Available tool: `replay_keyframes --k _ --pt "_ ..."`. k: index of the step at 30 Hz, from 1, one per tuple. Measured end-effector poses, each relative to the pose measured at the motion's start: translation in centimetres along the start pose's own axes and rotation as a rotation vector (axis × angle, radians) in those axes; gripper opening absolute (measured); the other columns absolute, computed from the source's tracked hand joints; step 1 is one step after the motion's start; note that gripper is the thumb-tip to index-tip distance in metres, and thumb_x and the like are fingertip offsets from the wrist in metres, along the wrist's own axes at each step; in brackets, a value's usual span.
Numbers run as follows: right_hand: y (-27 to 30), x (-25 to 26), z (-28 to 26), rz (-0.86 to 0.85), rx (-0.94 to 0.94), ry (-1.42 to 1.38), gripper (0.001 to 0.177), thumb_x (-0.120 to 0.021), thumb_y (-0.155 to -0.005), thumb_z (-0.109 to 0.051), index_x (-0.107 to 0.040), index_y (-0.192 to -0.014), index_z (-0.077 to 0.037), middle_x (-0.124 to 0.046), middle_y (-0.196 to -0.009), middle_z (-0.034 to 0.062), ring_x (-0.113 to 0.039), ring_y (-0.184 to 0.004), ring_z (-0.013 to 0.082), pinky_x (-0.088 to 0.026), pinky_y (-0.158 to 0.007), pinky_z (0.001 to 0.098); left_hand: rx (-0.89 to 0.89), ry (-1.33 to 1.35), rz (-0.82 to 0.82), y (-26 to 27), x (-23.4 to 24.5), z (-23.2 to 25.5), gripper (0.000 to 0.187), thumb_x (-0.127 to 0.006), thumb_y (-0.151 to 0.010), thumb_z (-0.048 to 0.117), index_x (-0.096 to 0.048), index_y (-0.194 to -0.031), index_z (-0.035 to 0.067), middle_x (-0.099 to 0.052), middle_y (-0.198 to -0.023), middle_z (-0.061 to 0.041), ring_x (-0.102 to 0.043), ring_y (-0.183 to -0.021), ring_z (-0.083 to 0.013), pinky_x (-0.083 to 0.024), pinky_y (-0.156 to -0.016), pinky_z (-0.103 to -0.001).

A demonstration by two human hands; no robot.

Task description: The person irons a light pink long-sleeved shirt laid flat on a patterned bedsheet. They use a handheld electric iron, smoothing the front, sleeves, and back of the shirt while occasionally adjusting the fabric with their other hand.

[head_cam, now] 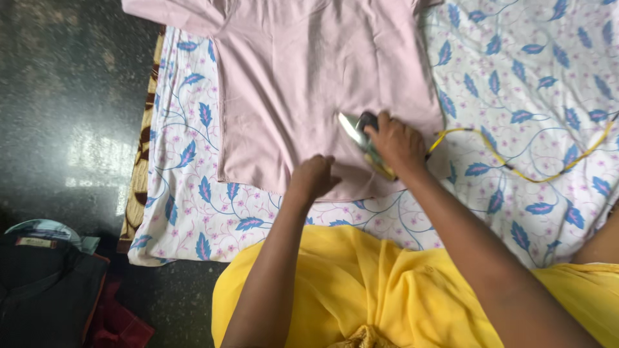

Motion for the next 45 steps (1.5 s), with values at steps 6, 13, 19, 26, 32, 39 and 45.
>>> replay_keyframes --k 6,13,19,26,32,39,45 --pt "-12.7 -1.3 4.0 0.057 -0.34 0.07 0.045 -0.068 -0.101 -0.049 -0.059 -0.104 -0.005 -0.073 -0.084 0.0197 -0.073 -0.076 0.0393 -0.056 -0.064 0.0508 0.109 0.176 0.231 -0.1 6.9 -5.4 0.061 -0.077 -0.085 0.037 -0.061 -0.136 0.007 -0.065 -0.133 -0.018 -0.066 -0.115 -0.0361 -0.052 -0.097 -0.044" --pt "-21.0 -2.6 3.3 -0.074 -0.403 -0.123 0.056 -0.07 -0.093 -0.051 -0.055 -0.118 -0.003 -0.07 -0.104 0.0251 -0.068 -0.096 0.0456 -0.053 -0.079 0.0542 0.347 0.295 0.638 4.1 12.5 -13.6 0.05 -0.074 -0.092 0.034 -0.065 -0.132 0.005 -0.065 -0.133 -0.021 -0.063 -0.122 -0.0385 -0.05 -0.101 -0.044" --pt "-13.8 -1.9 -0.2 -0.258 -0.296 -0.109 0.054 -0.066 -0.099 -0.051 -0.056 -0.123 -0.004 -0.072 -0.104 0.0288 -0.068 -0.101 0.0495 -0.052 -0.088 0.0573 0.577 0.221 0.713 4.1 10.5 -19.9 0.048 -0.078 -0.089 0.038 -0.07 -0.124 0.006 -0.061 -0.133 -0.024 -0.058 -0.122 -0.0433 -0.047 -0.103 -0.05" --pt "-6.5 1.1 1.8 -0.158 -0.314 -0.079 0.052 -0.068 -0.097 -0.05 -0.058 -0.114 -0.002 -0.072 -0.096 0.0275 -0.07 -0.093 0.0485 -0.054 -0.078 0.0575 0.879 0.302 0.674 3.3 4.9 -23.7 0.038 -0.08 -0.076 0.023 -0.07 -0.109 0.007 -0.06 -0.127 -0.02 -0.059 -0.111 -0.0432 -0.05 -0.089 -0.052" --pt "-1.8 2.0 3.2 -0.161 -0.276 -0.013 0.049 -0.066 -0.099 -0.05 -0.059 -0.112 -0.003 -0.073 -0.091 0.0265 -0.071 -0.088 0.0478 -0.054 -0.077 0.0569 1.007 0.264 0.552 4.1 5.8 -25.4 0.021 -0.067 -0.089 0.018 -0.075 -0.107 0.008 -0.073 -0.111 -0.019 -0.072 -0.104 -0.0377 -0.058 -0.087 -0.049" --pt "0.4 2.1 1.4 -0.181 -0.068 -0.037 0.053 -0.066 -0.099 -0.055 -0.056 -0.108 -0.003 -0.07 -0.079 0.023 -0.07 -0.075 0.0455 -0.055 -0.068 0.0563 0.962 0.284 0.642 7.8 12.8 -19.1 0.032 -0.072 -0.085 0.019 -0.072 -0.116 0.014 -0.069 -0.121 -0.014 -0.062 -0.115 -0.0365 -0.051 -0.092 -0.05" --pt "-0.4 1.5 -0.1 0.036 0.517 0.001 0.05 -0.067 -0.089 -0.059 -0.058 -0.089 -0.01 -0.069 -0.073 0.0118 -0.071 -0.065 0.031 -0.057 -0.058 0.043 0.395 0.31 0.93 8.0 16.6 -10.8 0.039 -0.076 -0.093 0.035 -0.071 -0.12 0.006 -0.072 -0.119 -0.018 -0.068 -0.108 -0.0353 -0.053 -0.09 -0.045"
Point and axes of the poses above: each hand's wrist, its own y-axis away from the middle knuckle, its own x-axis out of the back of the hand, z = x × y, the point moved 4 cm from there along -y, towards the middle knuckle
